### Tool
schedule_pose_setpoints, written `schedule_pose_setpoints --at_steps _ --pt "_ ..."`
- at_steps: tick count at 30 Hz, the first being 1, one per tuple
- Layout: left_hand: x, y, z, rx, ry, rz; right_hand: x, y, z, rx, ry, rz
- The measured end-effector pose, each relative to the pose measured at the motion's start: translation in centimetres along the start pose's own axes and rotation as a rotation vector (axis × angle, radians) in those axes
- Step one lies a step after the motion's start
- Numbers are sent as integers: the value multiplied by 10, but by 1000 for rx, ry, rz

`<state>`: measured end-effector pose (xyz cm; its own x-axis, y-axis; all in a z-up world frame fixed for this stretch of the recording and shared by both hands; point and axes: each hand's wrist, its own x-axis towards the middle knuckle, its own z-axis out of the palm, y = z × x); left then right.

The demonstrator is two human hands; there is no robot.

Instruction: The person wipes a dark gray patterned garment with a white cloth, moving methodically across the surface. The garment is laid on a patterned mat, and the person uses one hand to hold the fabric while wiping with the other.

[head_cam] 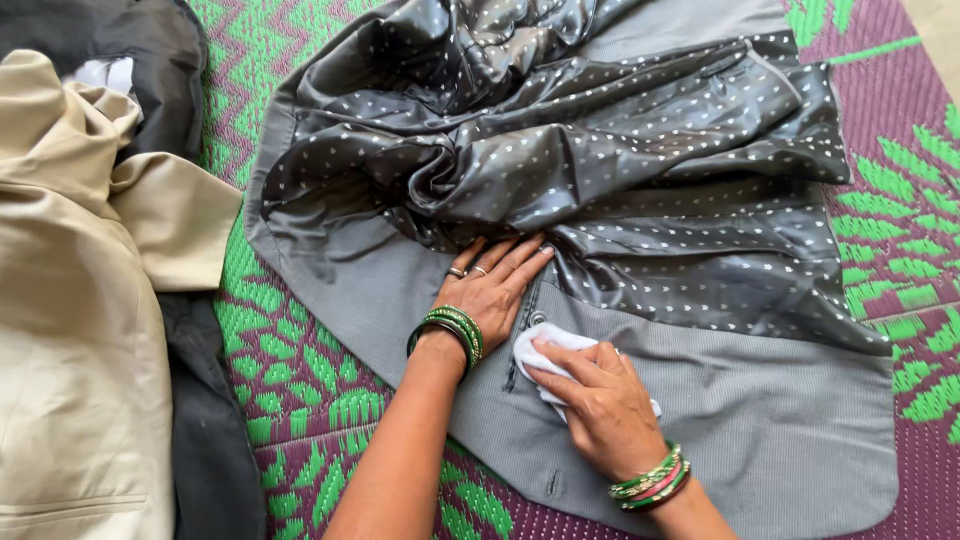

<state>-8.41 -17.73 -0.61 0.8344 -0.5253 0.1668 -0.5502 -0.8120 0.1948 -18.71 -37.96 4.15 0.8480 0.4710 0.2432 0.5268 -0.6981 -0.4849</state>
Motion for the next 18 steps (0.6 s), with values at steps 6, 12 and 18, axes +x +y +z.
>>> schedule_pose_setpoints --at_steps 6,12,18 --pt "0 -2 1 0 -25 2 -5 -1 -13 84 -97 262" --pt "2 0 2 -13 -37 -9 9 -23 -3 -69 178 35" --pt "0 3 1 -25 -22 -29 2 -12 9 -15 -7 35"
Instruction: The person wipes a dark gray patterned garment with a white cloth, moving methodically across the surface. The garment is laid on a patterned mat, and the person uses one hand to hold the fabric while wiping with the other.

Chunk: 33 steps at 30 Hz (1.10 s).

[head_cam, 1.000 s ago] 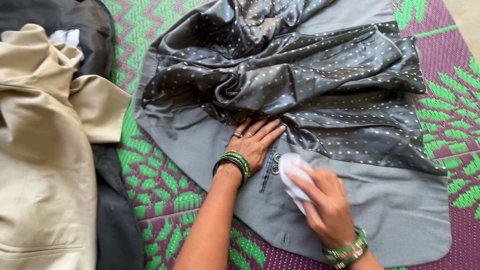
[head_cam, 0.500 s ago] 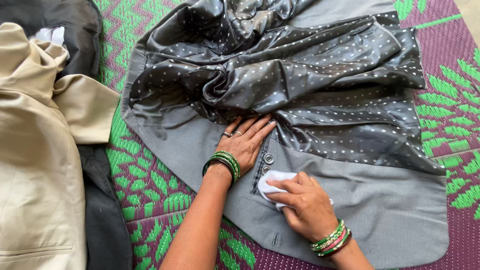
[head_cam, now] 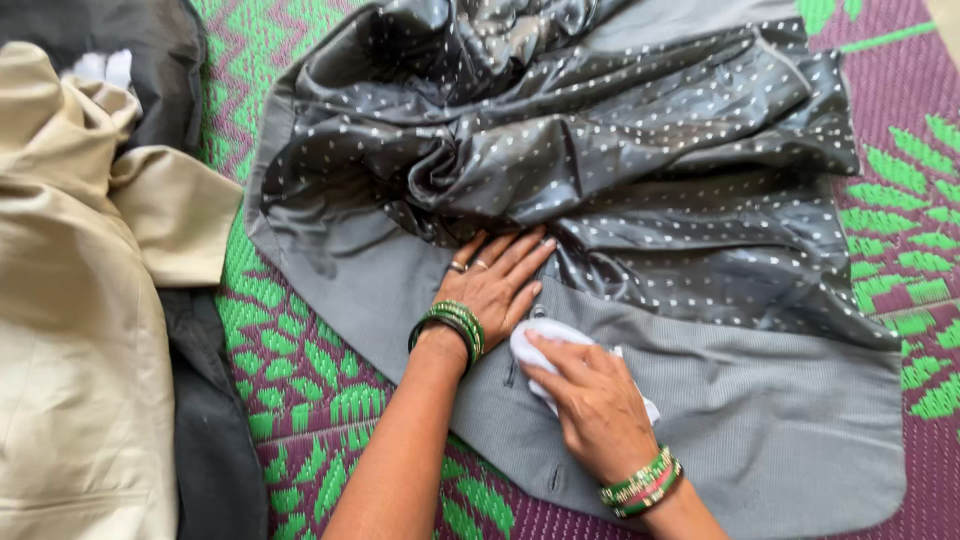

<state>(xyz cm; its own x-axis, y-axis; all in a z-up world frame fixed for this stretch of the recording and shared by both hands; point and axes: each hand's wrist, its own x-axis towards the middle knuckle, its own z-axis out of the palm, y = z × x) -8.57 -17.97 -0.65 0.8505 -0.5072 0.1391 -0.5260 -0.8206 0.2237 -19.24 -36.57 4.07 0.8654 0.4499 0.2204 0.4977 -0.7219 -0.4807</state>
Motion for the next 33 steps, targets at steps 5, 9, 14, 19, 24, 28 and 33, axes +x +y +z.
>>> schedule_pose_setpoints --at_steps 5,9,14,19,24,28,33 --pt "-2 -2 -1 16 -3 8 -11 13 -8 144 -166 70" --pt "0 -3 0 25 -8 5 -3 4 -16 130 19 203" --pt "1 -3 2 51 20 17 8 -10 -2 -245 193 -66" --pt "-1 0 -1 -6 -13 -3 -5 14 -10 25 -151 61" --pt "-1 -1 -1 14 24 15 -10 18 -19 -41 -66 227" --pt "0 -2 1 22 39 24 4 1 -5 -123 187 -9" --pt "-1 1 -4 -14 6 -25 -4 29 -27 -128 70 150"
